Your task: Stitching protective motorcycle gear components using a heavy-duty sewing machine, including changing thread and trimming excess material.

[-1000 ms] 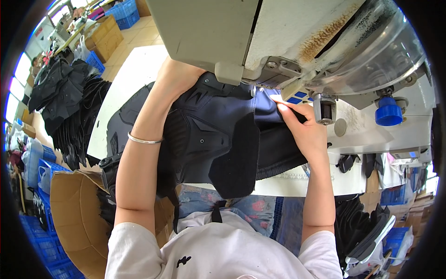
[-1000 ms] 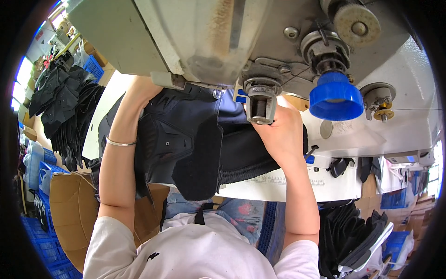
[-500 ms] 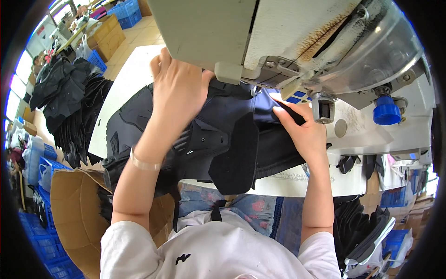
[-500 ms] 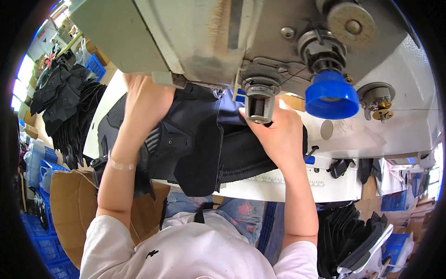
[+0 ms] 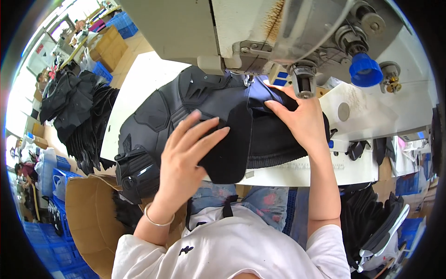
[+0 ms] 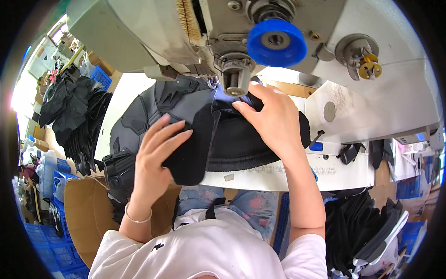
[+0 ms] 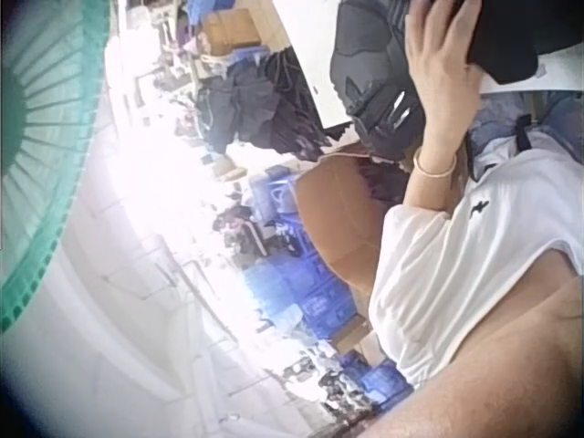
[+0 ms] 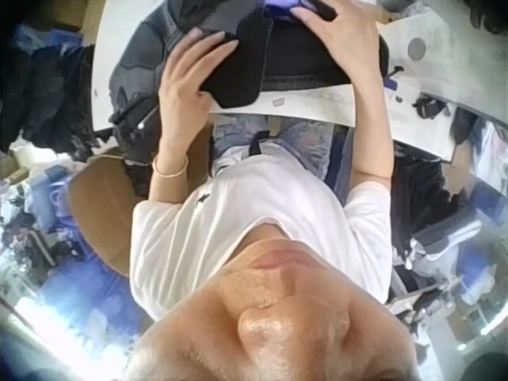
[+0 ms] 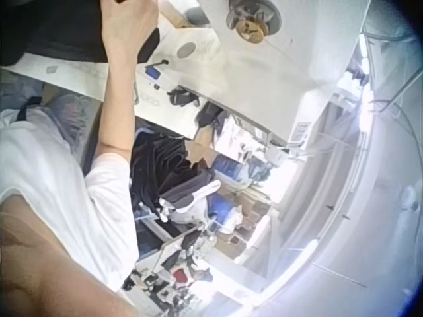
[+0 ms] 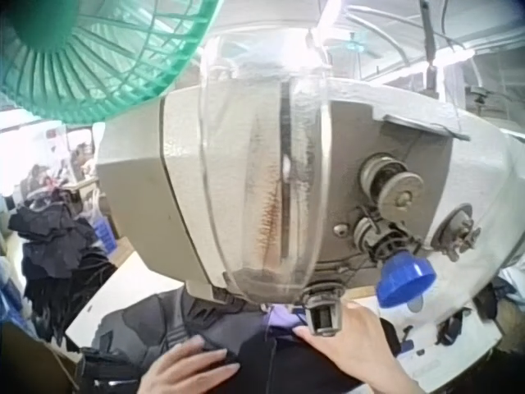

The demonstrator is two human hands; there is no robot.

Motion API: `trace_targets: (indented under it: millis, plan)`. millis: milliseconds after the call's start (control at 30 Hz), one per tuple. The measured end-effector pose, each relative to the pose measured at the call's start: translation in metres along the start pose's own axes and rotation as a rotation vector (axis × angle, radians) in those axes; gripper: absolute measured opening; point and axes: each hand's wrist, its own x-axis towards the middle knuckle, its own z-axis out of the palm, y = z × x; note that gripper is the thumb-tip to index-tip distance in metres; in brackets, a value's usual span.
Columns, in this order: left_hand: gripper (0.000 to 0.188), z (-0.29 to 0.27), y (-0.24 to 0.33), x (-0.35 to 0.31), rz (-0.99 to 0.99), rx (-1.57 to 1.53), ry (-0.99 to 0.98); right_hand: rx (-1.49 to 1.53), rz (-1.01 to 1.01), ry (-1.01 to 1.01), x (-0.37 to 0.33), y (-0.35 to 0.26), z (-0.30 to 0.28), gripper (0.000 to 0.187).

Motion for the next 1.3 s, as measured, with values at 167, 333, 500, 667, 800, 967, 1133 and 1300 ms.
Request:
trace_targets:
  millis: [167,333,500,667,800,967,1133,1300]
  plan:
    - [0.048,-0.012,0.003,0.013,-0.136,-0.203,0.173,0.012,-0.011,0.004,-0.002,-0.005,0.005,0.040]
    - [0.035,-0.016,0.011,0.027,0.069,0.019,0.342,0.016,0.025,-0.031,-0.001,-0.012,0.000,0.043]
    - [0.036,-0.022,0.002,0.030,-0.008,-0.083,0.343,0.223,0.083,-0.061,0.000,-0.014,-0.008,0.046]
    - [0.038,-0.036,-0.008,0.054,-0.115,-0.290,0.268,0.473,0.201,-0.229,0.006,-0.003,-0.006,0.038]
    - [0.042,-0.046,-0.008,0.062,0.149,-0.110,0.258,1.248,0.474,-0.346,0.002,0.006,0.005,0.032]
    - [0.027,-0.049,-0.002,0.055,0.033,-0.033,0.160,0.830,0.193,-0.133,-0.003,0.011,0.013,0.035]
    - [0.046,-0.031,-0.017,0.041,0.173,0.019,0.299,0.618,0.091,-0.104,-0.002,0.003,0.007,0.031]
    - [0.042,-0.010,-0.015,0.016,0.243,0.076,0.245,0.461,0.110,0.013,-0.015,0.013,0.011,0.033]
